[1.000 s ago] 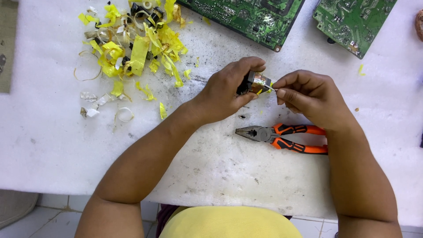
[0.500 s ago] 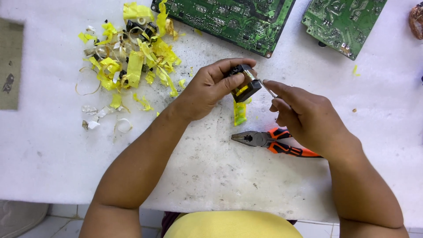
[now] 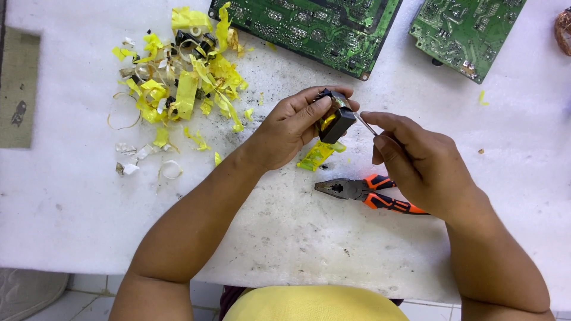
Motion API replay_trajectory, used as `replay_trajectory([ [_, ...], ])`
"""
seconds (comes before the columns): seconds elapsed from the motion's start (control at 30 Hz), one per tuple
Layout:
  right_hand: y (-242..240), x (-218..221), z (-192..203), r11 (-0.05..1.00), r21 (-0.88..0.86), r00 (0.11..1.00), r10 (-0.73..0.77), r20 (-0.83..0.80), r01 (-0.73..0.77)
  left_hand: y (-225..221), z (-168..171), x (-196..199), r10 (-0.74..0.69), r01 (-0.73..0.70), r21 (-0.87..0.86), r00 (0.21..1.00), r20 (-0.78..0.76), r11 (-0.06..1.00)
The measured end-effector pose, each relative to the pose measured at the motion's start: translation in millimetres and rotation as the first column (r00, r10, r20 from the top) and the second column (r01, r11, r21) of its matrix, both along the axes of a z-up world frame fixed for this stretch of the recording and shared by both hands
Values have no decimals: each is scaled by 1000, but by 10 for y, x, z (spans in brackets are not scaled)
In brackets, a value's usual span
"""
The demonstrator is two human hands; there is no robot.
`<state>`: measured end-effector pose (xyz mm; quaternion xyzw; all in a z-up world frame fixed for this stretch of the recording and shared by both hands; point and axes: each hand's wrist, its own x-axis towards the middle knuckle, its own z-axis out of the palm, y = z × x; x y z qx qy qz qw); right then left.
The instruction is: Disassembling an electronic transformer component by removing insulation tape and prying the core using a screwdriver and pliers.
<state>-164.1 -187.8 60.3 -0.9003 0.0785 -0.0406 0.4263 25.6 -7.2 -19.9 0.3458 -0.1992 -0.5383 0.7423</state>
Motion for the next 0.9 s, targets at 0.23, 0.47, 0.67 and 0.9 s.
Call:
replay_trajectory([
  [0.23,-16,51,46,989,148,989,10,-150,13,-1,39,-51,-8,1,62,994,107,998],
  [0.47,-55,118,-27,924,380,984,33,-175,37,14,64,-53,-24,-21,152,957,290,988],
  [0.67,-55,189,-110,858,499,978,-18,-206,121,33,113,-120,-62,2,176,941,332,984],
  [0.9,-103,195,-73,918,338,965,-135,-227,207,-2,158,-72,20,-78,233,971,239,969],
])
